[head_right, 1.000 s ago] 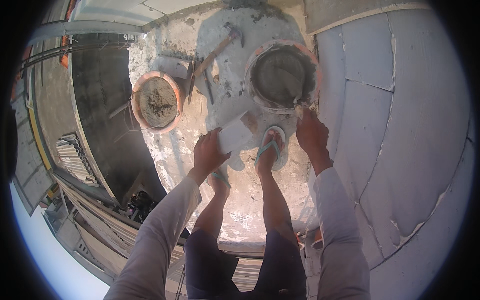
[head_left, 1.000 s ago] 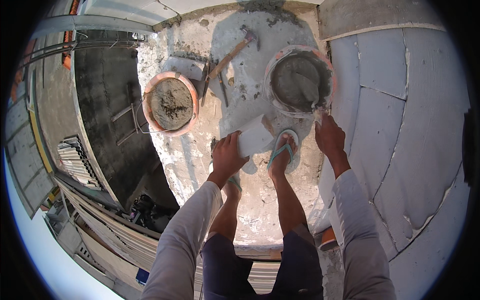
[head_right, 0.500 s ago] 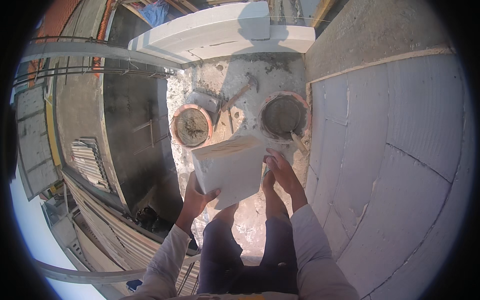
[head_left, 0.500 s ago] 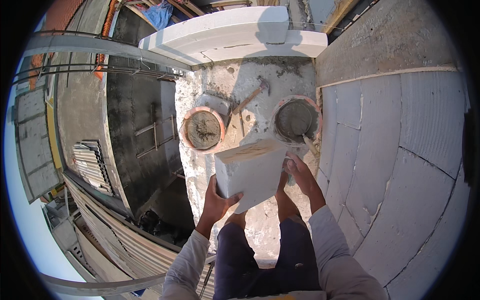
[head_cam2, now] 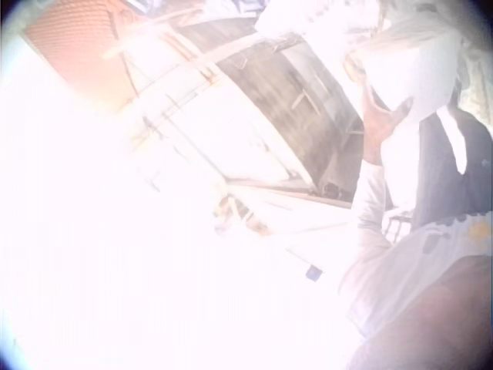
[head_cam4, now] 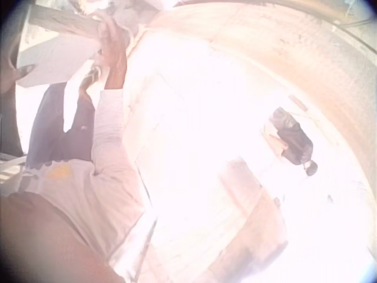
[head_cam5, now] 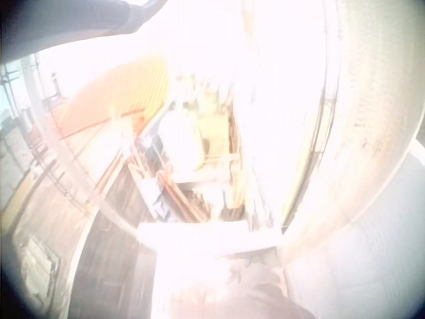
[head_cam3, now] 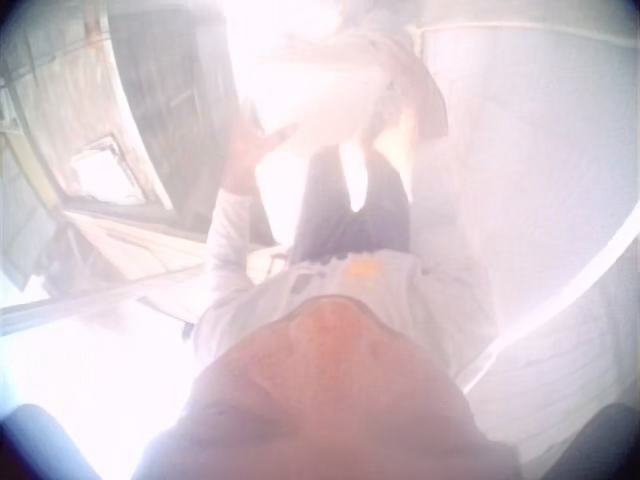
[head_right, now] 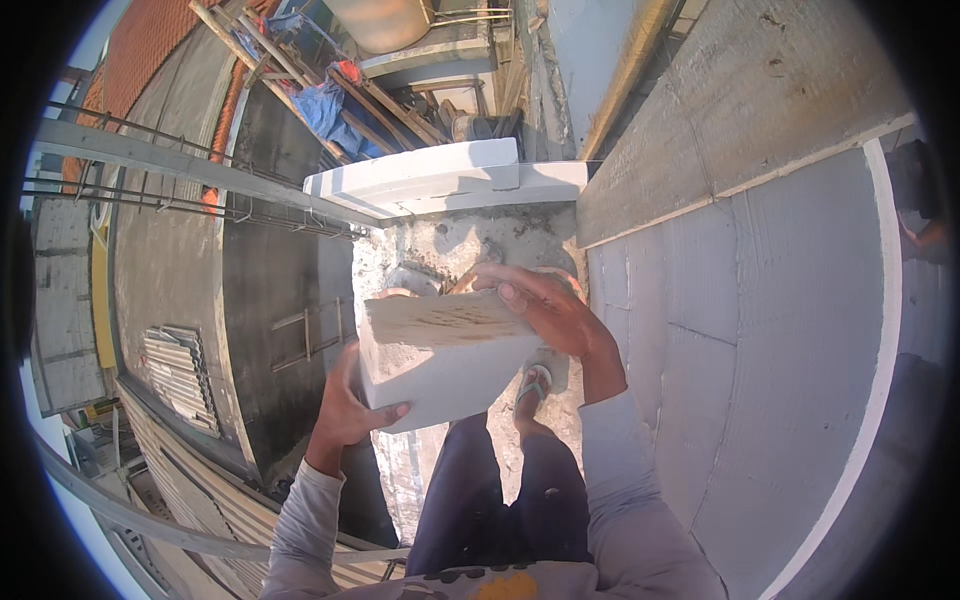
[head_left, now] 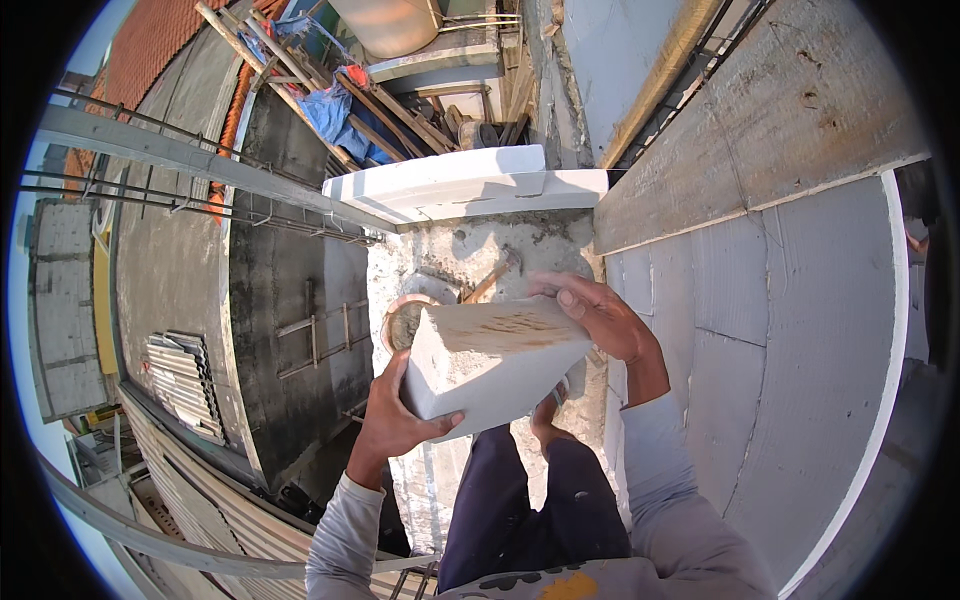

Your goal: The person measures and cuts white rectangular tiles using a tape measure and hand saw, then applies mortar with a trowel and places the tiles onto a wall. The person repeats this process for multiple tiles, adjusting their position as needed.

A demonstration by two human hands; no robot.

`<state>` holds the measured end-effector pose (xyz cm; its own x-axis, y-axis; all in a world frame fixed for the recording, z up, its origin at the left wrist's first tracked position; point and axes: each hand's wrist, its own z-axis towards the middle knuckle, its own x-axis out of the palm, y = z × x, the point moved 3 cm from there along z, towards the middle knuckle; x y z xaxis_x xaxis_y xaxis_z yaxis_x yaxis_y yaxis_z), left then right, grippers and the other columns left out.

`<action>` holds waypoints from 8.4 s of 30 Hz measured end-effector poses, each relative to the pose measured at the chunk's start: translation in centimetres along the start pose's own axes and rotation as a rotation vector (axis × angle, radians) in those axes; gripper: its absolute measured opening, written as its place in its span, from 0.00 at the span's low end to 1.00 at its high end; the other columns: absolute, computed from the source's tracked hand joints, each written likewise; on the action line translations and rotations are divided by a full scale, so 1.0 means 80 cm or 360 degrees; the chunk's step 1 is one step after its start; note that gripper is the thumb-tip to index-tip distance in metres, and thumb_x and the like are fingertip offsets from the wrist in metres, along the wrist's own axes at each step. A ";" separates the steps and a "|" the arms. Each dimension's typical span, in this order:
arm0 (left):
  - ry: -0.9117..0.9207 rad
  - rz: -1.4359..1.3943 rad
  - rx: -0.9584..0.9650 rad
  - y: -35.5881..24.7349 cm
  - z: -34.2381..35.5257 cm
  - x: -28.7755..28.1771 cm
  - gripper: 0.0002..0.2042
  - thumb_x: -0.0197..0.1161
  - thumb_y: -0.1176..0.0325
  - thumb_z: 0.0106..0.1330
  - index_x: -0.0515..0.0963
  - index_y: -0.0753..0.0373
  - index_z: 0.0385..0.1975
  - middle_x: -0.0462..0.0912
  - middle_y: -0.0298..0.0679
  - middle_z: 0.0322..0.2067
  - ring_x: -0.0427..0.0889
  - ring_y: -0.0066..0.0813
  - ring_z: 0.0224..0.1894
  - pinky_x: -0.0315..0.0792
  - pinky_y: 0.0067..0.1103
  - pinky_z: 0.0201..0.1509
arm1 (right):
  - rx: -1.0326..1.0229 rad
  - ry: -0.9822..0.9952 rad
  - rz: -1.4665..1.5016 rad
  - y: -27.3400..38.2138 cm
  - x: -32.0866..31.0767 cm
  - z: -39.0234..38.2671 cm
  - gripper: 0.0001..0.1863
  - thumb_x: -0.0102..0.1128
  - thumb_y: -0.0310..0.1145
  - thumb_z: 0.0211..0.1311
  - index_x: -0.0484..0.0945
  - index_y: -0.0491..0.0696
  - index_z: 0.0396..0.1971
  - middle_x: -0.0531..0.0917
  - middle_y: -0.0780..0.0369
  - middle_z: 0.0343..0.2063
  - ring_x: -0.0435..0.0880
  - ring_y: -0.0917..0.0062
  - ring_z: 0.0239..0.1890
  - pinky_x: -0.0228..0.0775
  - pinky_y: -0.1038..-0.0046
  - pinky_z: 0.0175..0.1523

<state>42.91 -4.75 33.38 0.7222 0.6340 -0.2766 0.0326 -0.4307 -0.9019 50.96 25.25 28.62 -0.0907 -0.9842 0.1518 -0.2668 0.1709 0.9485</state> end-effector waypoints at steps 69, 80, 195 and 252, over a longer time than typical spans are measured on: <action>0.0747 0.1618 0.0800 -0.130 0.633 0.212 0.38 0.75 0.48 0.47 0.73 0.63 0.56 0.87 0.51 0.41 0.87 0.51 0.44 0.80 0.39 0.49 | 0.1471 -0.1224 -0.0028 -0.259 0.132 -0.146 0.23 0.55 0.43 0.71 0.80 0.41 0.56 0.87 0.49 0.47 0.87 0.59 0.52 0.75 0.64 0.60; 0.0755 0.1566 0.0804 -0.111 0.636 0.226 0.42 0.76 0.48 0.47 0.71 0.66 0.61 0.87 0.49 0.45 0.88 0.50 0.45 0.81 0.37 0.51 | 0.1439 -0.1226 0.0044 -0.266 0.132 -0.145 0.22 0.55 0.41 0.72 0.80 0.41 0.56 0.87 0.50 0.48 0.87 0.61 0.52 0.76 0.65 0.59; 0.0725 0.1711 0.0870 0.073 0.709 0.328 0.41 0.82 0.51 0.44 0.73 0.66 0.58 0.87 0.47 0.40 0.88 0.46 0.43 0.83 0.34 0.46 | 0.1619 -0.1330 0.0323 -0.306 0.099 -0.122 0.21 0.55 0.37 0.73 0.79 0.39 0.57 0.88 0.53 0.41 0.89 0.72 0.41 0.79 0.70 0.49; -0.0387 -0.0594 -0.0710 0.170 0.171 -0.010 0.33 0.58 0.51 0.73 0.66 0.75 0.66 0.78 0.54 0.57 0.82 0.40 0.56 0.78 0.32 0.57 | 0.1023 -0.0606 -0.1797 -0.685 -0.099 -0.089 0.23 0.62 0.37 0.66 0.74 0.40 0.56 0.78 0.46 0.51 0.82 0.49 0.52 0.74 0.52 0.58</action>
<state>33.36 -2.33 16.83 0.4302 0.8988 -0.0846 0.5752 -0.3452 -0.7416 73.16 23.34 -22.61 0.2442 -0.5448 -0.8022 -0.7599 -0.6214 0.1908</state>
